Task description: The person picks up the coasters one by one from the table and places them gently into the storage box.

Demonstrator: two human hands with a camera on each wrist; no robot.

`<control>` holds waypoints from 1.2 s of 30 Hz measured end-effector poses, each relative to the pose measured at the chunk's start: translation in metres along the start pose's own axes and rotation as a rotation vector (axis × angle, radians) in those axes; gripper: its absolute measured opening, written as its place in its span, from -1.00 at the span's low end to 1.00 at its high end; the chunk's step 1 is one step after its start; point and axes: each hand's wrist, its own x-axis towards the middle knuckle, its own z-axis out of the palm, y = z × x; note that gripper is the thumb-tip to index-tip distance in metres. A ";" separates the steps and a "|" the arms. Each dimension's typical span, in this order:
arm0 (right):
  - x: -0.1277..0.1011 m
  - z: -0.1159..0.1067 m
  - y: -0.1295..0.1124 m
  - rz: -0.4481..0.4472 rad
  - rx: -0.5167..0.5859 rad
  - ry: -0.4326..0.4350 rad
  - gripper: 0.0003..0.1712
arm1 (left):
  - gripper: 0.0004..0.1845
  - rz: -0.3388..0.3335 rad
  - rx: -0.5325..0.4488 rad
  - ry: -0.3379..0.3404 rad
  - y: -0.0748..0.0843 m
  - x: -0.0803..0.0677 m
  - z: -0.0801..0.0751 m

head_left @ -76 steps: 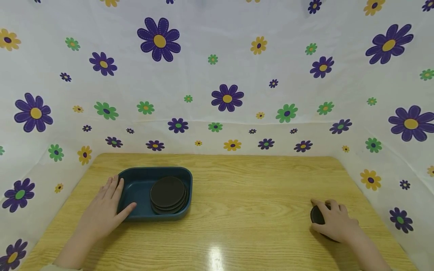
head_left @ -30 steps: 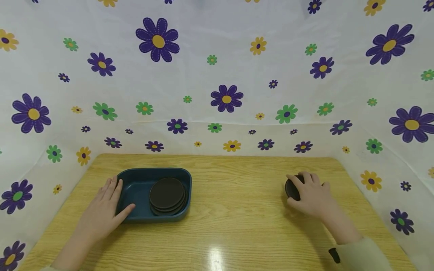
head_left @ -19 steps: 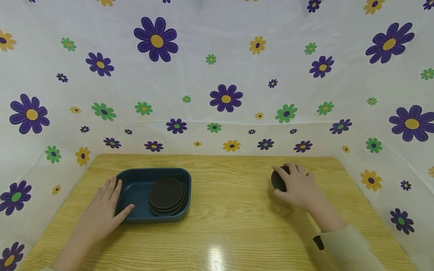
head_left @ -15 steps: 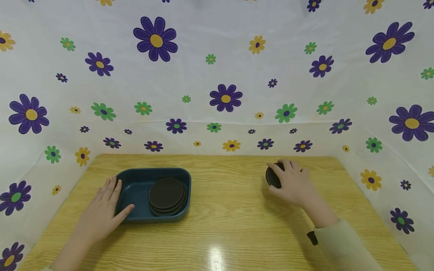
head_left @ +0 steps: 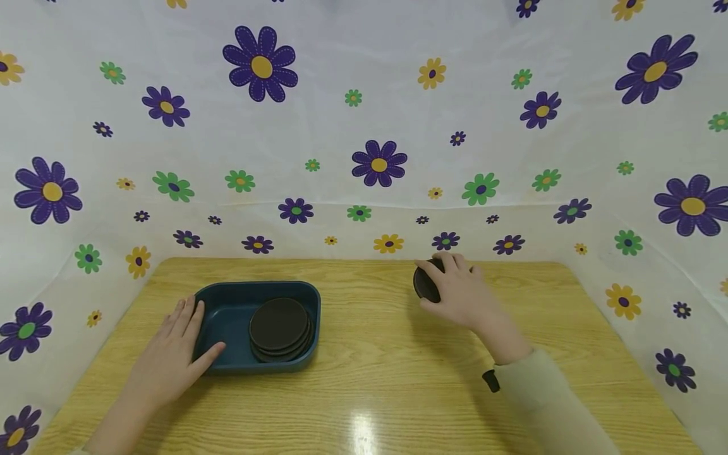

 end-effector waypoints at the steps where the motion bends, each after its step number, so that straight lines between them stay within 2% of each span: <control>1: 0.002 -0.001 -0.003 -0.005 -0.002 0.000 -0.13 | 0.06 0.000 0.002 0.002 0.000 0.000 0.000; 16: 0.034 -0.005 -0.045 -0.106 -0.011 0.003 -0.11 | 0.06 0.005 -0.002 0.004 0.000 -0.001 0.000; 25: 0.045 -0.001 -0.066 -0.171 -0.006 -0.030 -0.08 | 0.05 0.007 -0.007 0.009 0.001 0.001 -0.002; 36: 0.050 0.002 -0.096 -0.261 0.005 0.016 -0.09 | 0.06 0.010 0.003 0.004 -0.002 0.001 -0.001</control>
